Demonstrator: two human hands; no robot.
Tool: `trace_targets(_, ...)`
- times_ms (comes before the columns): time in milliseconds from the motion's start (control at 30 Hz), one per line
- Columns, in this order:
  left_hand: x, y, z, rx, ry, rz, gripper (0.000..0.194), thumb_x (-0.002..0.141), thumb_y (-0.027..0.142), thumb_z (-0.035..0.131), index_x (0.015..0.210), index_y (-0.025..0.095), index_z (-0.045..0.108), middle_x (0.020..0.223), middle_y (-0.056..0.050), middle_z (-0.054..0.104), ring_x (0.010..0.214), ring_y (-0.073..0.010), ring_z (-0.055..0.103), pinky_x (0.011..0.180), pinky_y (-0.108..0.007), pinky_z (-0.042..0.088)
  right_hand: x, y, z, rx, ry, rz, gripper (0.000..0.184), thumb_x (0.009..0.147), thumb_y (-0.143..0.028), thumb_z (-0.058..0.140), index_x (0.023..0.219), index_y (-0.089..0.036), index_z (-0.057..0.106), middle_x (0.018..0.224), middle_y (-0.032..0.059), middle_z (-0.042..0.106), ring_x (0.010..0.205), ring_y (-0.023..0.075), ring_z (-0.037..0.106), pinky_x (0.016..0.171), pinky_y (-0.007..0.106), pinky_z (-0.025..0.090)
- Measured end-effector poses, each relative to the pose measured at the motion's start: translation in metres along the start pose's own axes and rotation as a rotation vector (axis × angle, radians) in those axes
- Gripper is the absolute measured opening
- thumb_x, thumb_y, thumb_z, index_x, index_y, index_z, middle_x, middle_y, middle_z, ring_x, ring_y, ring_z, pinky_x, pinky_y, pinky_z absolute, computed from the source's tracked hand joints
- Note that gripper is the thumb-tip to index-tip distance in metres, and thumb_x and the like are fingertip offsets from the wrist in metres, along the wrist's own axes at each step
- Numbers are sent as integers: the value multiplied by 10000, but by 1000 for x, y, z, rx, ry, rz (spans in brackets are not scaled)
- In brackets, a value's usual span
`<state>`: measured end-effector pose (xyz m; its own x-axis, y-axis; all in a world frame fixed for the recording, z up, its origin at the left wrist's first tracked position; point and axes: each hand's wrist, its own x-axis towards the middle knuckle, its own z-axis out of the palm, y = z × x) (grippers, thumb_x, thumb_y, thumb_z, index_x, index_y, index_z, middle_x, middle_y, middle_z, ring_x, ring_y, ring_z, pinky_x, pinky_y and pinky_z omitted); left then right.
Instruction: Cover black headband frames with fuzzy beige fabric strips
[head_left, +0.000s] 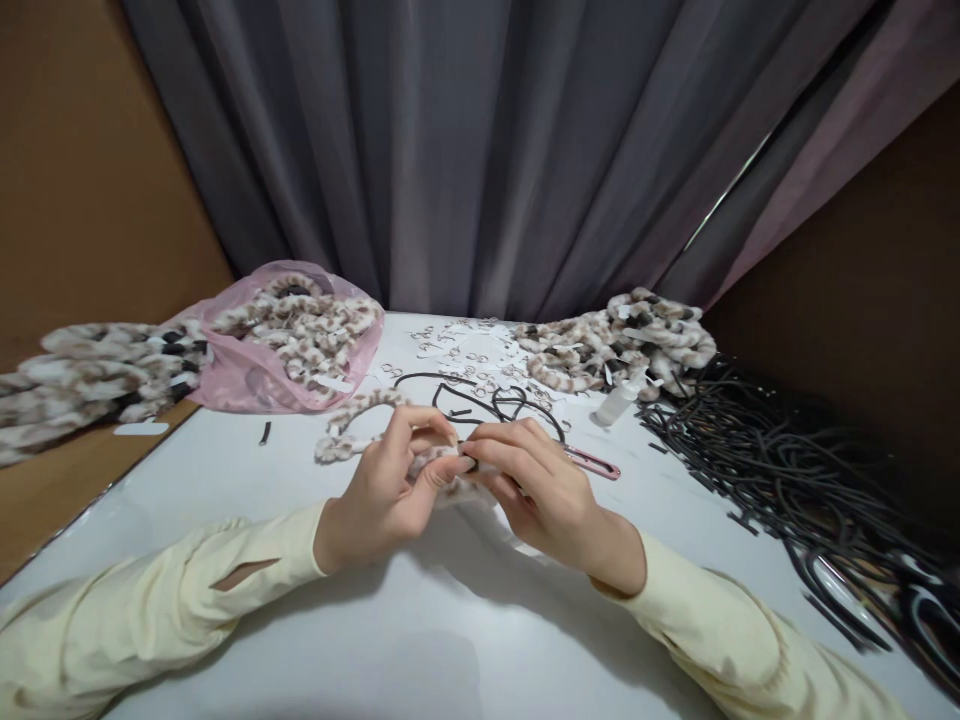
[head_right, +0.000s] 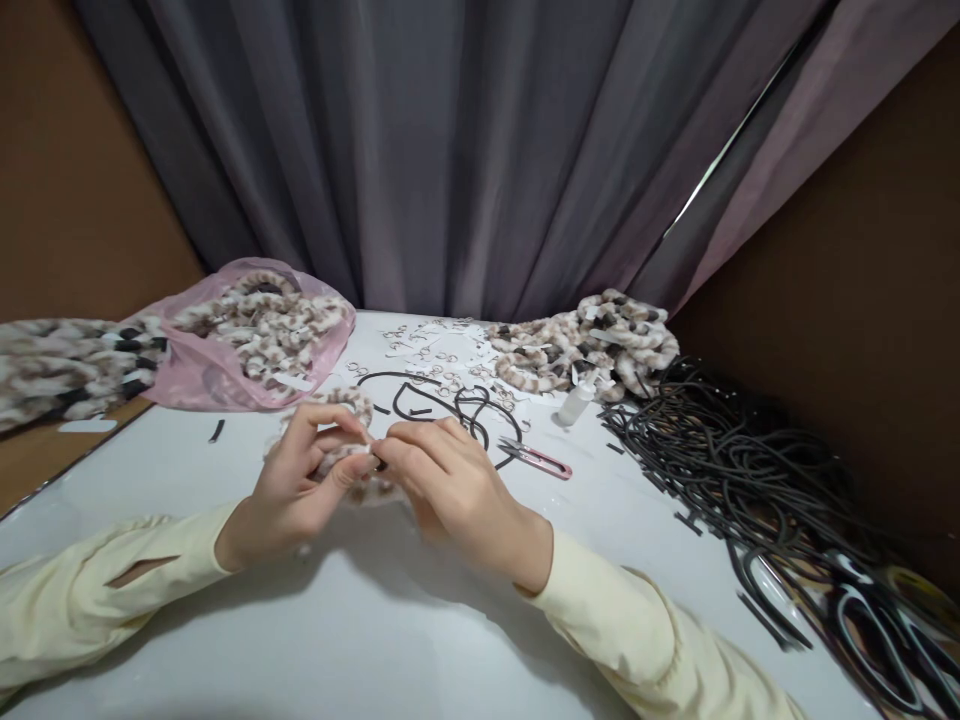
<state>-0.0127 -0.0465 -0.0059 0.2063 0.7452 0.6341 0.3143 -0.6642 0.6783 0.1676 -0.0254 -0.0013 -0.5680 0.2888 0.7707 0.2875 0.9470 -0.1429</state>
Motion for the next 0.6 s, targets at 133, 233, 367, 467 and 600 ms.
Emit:
trace_targets(133, -2, -1, 0, -69, -36, -3, 234, 854, 162, 508, 1041, 226, 382, 818, -5, 575, 640, -98, 635, 480, -140, 472, 3, -1, -5, 92, -97, 16, 260, 859, -59, 463, 1099, -157, 481, 962, 105, 625, 906, 167, 579, 755, 312, 503)
trace_targets(233, -3, 0, -1, -51, -37, 28, 212, 853, 153, 508, 1023, 225, 402, 764, 8, 574, 600, -93, 620, 454, -134, 440, 4, -2, -7, 121, -102, 0, 244, 856, -70, 495, 1083, -155, 477, 944, 101, 622, 876, 158, 586, 757, 302, 512)
trace_targets(367, -4, 1, -4, -37, -52, 35, 177, 855, 149, 508, 1004, 218, 440, 715, 14, 591, 589, -99, 611, 461, -141, 440, 3, -3, -6, 145, -62, -10, 237, 837, -52, 522, 1050, -149, 484, 905, 88, 621, 845, 145, 592, 729, 264, 519)
trace_targets(467, -3, 1, -4, -15, -50, 22, 137, 855, 156, 510, 979, 207, 482, 768, -3, 622, 593, -96, 609, 438, -135, 420, 3, -1, -3, 164, -30, 20, 225, 837, -55, 526, 1032, -163, 496, 877, 66, 623, 827, 130, 602, 701, 233, 521)
trace_targets(600, 3, 0, -3, 40, -12, -52, 86, 852, 205, 525, 933, 187, 549, 757, -1, 627, 506, -74, 537, 400, -154, 364, 5, 2, -1, 125, 35, 114, 266, 823, -92, 577, 1064, -172, 495, 900, 72, 637, 831, 140, 611, 707, 261, 524)
